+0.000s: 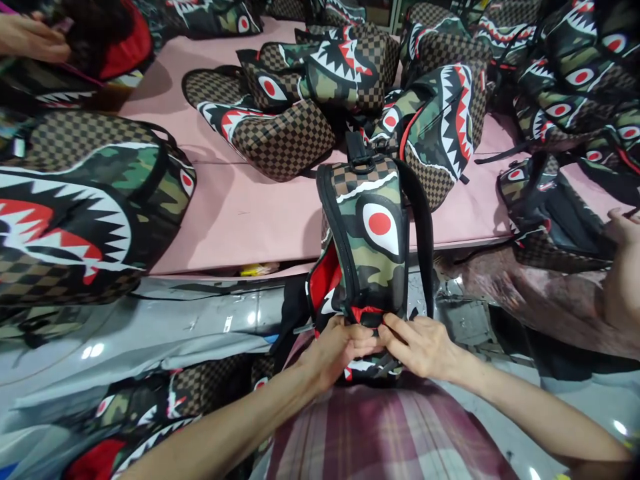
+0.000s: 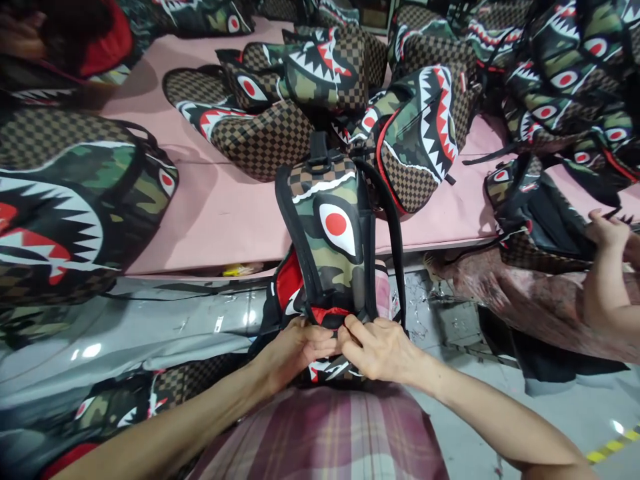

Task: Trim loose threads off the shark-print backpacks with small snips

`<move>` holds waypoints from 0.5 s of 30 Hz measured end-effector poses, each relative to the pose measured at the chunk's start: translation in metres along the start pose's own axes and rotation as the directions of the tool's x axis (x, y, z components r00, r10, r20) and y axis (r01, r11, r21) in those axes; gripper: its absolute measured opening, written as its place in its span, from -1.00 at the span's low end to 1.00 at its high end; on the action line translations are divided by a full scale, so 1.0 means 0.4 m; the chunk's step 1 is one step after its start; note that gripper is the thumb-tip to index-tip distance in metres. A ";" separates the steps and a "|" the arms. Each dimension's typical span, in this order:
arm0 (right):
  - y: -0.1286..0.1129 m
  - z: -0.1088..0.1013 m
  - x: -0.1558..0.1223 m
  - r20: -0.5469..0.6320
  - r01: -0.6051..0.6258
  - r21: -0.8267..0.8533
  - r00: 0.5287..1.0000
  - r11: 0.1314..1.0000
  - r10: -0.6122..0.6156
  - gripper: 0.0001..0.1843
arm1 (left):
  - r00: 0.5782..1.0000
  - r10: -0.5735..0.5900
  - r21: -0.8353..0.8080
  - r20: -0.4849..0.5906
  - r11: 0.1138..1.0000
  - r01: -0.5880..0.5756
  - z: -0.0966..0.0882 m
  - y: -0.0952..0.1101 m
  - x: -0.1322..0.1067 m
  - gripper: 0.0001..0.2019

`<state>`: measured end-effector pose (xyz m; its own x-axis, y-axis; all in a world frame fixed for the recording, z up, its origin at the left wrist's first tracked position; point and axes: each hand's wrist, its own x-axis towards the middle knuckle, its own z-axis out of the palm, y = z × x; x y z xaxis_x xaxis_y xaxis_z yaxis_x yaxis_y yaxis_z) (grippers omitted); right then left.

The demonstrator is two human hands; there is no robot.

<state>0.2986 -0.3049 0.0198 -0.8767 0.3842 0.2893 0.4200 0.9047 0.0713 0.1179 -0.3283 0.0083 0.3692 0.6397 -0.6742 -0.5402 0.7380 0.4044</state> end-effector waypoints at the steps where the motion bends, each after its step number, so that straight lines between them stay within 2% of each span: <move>1: 0.000 0.001 0.000 0.000 -0.003 -0.002 1.000 1.000 0.003 -0.77 | 1.000 0.010 0.005 -0.003 1.000 -0.010 0.001 -0.002 0.000 -0.83; 5: -0.002 0.005 0.011 -0.054 -0.018 0.009 0.998 1.000 0.018 -0.75 | 0.997 0.016 -0.009 -0.073 1.000 -0.017 0.006 0.006 -0.009 -0.74; 8: -0.001 0.006 0.020 -0.064 -0.031 0.041 0.997 0.999 0.034 -0.72 | 0.997 0.002 0.026 -0.080 1.000 0.000 0.003 0.017 -0.016 -0.69; 11: 0.007 0.006 0.025 -0.038 -0.058 0.083 0.997 0.995 0.062 -0.70 | 0.998 -0.011 0.243 -0.068 0.970 0.027 -0.010 0.028 -0.023 -0.69; 13: 0.015 0.005 0.030 -0.042 -0.068 0.110 0.996 0.992 0.073 -0.70 | 0.993 0.074 0.507 -0.095 0.862 -0.016 -0.024 0.038 -0.032 -0.63; 15: 0.023 0.004 0.037 -0.065 -0.067 0.124 0.995 0.990 0.076 -0.71 | 0.958 0.261 0.736 -0.122 0.671 -0.089 -0.043 0.054 -0.043 -0.57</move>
<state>0.2892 -0.2907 0.0232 -0.8253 0.4386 0.3556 0.4455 0.8928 -0.0673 0.0869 -0.3269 0.0182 0.1204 0.7789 -0.6155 0.1619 0.5963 0.7862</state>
